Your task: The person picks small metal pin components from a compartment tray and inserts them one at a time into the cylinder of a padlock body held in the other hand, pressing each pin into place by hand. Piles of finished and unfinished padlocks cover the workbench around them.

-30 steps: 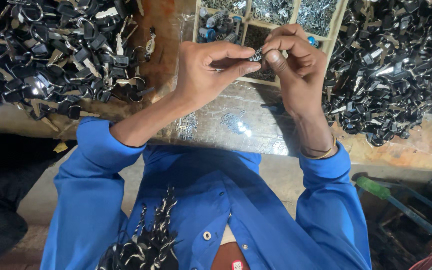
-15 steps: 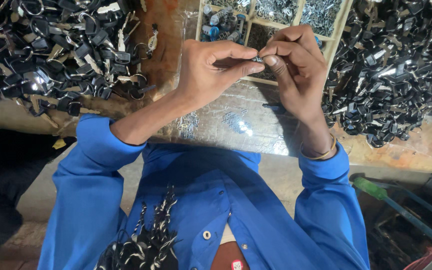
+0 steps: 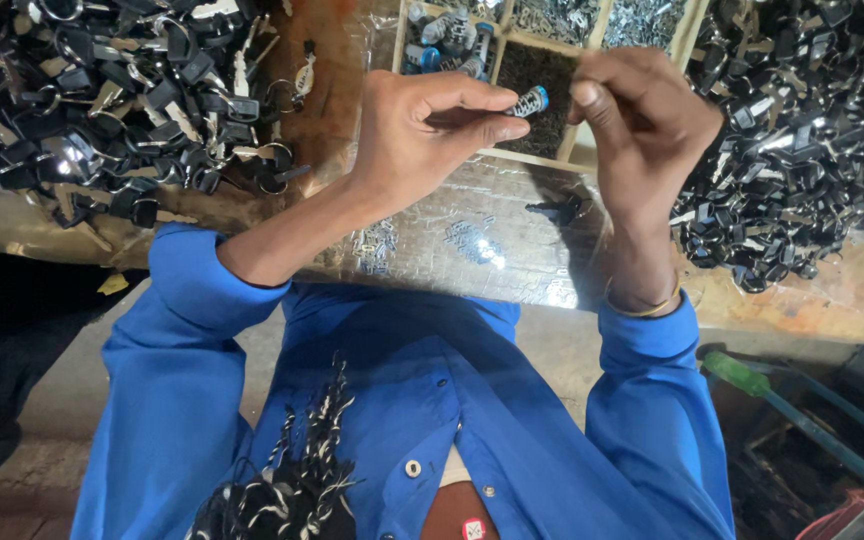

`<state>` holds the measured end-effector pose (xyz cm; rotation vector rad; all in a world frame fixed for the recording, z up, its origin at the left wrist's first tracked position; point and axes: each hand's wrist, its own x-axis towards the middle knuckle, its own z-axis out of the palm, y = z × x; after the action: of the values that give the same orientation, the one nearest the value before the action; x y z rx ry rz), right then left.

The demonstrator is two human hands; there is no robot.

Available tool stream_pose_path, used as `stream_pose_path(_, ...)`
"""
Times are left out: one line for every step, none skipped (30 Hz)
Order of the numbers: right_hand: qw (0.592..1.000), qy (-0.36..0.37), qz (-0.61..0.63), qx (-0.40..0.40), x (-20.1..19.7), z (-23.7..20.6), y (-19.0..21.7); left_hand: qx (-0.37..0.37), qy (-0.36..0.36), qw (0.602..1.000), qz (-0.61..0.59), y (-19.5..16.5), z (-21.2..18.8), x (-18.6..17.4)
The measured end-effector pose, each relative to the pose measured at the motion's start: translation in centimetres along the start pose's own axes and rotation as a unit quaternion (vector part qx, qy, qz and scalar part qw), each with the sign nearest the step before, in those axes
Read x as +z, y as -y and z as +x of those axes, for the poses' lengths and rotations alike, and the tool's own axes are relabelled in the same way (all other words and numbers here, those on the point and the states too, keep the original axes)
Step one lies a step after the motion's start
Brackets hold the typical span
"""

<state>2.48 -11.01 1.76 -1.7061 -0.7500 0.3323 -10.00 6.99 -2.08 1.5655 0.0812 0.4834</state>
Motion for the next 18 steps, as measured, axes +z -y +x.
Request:
stream_pose_path(0.998, -0.011, 0.063, 0.026, 0.0, 0.0, -0.2, 0.001, 0.001, 1.0, -0.002, 0.0, -0.1, 0.1)
stream_pose_path(0.99, -0.021, 0.127, 0.05, 0.1, -0.1, -0.4, 0.002, 0.001, 1.0, 0.008, 0.0, -0.1, 0.1)
stream_pose_path(0.988, 0.011, 0.148, 0.05, 0.2, -0.2, -0.7, 0.005, 0.002, 1.0, 0.02, 0.0, 0.0, 0.0)
stream_pose_path(0.984, 0.042, 0.167, 0.05, 0.3, -0.4, -1.0, 0.007, 0.003, 0.999, 0.031, 0.0, 0.0, 0.0)
stream_pose_path(0.979, 0.071, 0.186, 0.051, 0.3, -0.6, -1.3, 0.011, 0.002, 1.0, 0.026, 0.0, -0.1, 0.0)
stream_pose_path(0.976, 0.088, 0.192, 0.056, 0.4, -0.7, -1.5, 0.014, 0.002, 1.0, 0.021, 0.1, 0.0, 0.0)
stream_pose_path(0.973, 0.106, 0.198, 0.062, 0.4, -0.8, -1.7, 0.018, 0.001, 1.0, 0.016, 0.1, 0.0, 0.0)
stream_pose_path(0.969, 0.123, 0.204, 0.068, 0.5, -0.9, -1.8, 0.016, 0.001, 1.0, 0.021, 0.1, 0.0, 0.0)
stream_pose_path(0.966, 0.123, 0.209, 0.084, 0.6, -0.9, -1.7, 0.014, 0.001, 1.0, 0.026, 0.0, -0.1, 0.0)
stream_pose_path(0.964, 0.123, 0.213, 0.1, 0.7, -0.9, -1.6, 0.013, 0.001, 0.999, 0.031, 0.0, -0.1, 0.0)
stream_pose_path(0.961, 0.123, 0.217, 0.116, 0.9, -0.9, -1.5, 0.012, 0.0, 0.999, 0.031, 0.0, 0.0, 0.0)
stream_pose_path(0.966, 0.118, 0.2, 0.11, 1.0, -0.7, -1.2, 0.011, 0.0, 0.999, 0.031, 0.0, -0.1, 0.0)
stream_pose_path(0.971, 0.113, 0.182, 0.105, 1.1, -0.6, -1.0, 0.01, -0.001, 0.999, 0.03, 0.0, -0.1, 0.0)
stream_pose_path(0.975, 0.107, 0.165, 0.099, 1.2, -0.4, -0.7, 0.013, 0.003, 0.999, 0.029, 0.0, -0.1, 0.0)
stream_pose_path(0.983, 0.066, 0.139, 0.101, 1.1, -0.2, -0.4, 0.016, 0.006, 0.999, 0.028, -0.1, 0.0, -0.1)
stream_pose_path(0.988, 0.025, 0.112, 0.102, 1.0, 0.0, -0.2, 0.019, 0.01, 0.999, 0.027, -0.1, 0.0, -0.1)
stream_pose_path(0.991, -0.017, 0.085, 0.104, 0.7, 0.1, 0.0, 0.018, 0.01, 0.999, 0.026, -0.1, 0.0, -0.1)
stream_pose_path(0.997, -0.002, -0.069, 0.021, 0.4, 0.3, 0.0, 0.016, 0.009, 1.0, 0.025, -0.2, 0.1, -0.2)
